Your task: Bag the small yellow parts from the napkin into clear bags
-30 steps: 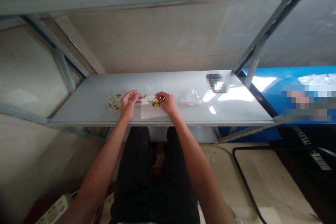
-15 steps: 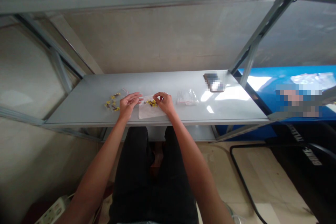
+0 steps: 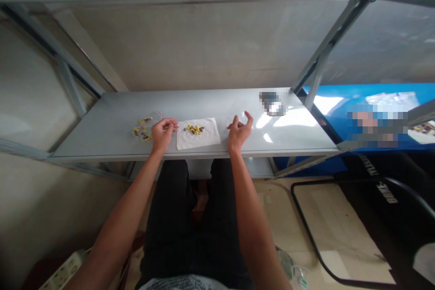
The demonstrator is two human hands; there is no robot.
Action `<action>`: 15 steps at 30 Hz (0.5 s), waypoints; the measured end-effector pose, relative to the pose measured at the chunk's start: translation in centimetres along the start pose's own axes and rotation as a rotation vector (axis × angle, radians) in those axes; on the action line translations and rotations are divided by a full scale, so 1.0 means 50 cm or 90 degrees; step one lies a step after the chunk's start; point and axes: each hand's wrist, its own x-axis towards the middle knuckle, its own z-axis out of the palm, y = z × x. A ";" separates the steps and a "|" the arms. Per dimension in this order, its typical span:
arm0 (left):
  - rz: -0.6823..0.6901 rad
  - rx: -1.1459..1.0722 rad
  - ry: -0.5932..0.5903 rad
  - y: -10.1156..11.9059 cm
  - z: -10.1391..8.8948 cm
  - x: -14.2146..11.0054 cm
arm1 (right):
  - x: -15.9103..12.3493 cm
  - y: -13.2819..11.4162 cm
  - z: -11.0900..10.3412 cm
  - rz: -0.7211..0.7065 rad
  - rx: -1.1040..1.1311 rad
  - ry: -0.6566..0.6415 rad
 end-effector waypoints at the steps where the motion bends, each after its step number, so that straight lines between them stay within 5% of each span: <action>1: 0.009 0.031 0.004 0.005 -0.001 -0.002 | 0.003 0.004 -0.021 0.008 -0.002 0.020; 7: 0.128 0.301 0.064 0.034 -0.058 -0.024 | -0.013 0.017 -0.082 -0.031 0.032 0.089; 15: 0.060 0.346 0.117 -0.004 -0.123 -0.038 | -0.032 0.002 -0.078 -0.125 -0.061 0.045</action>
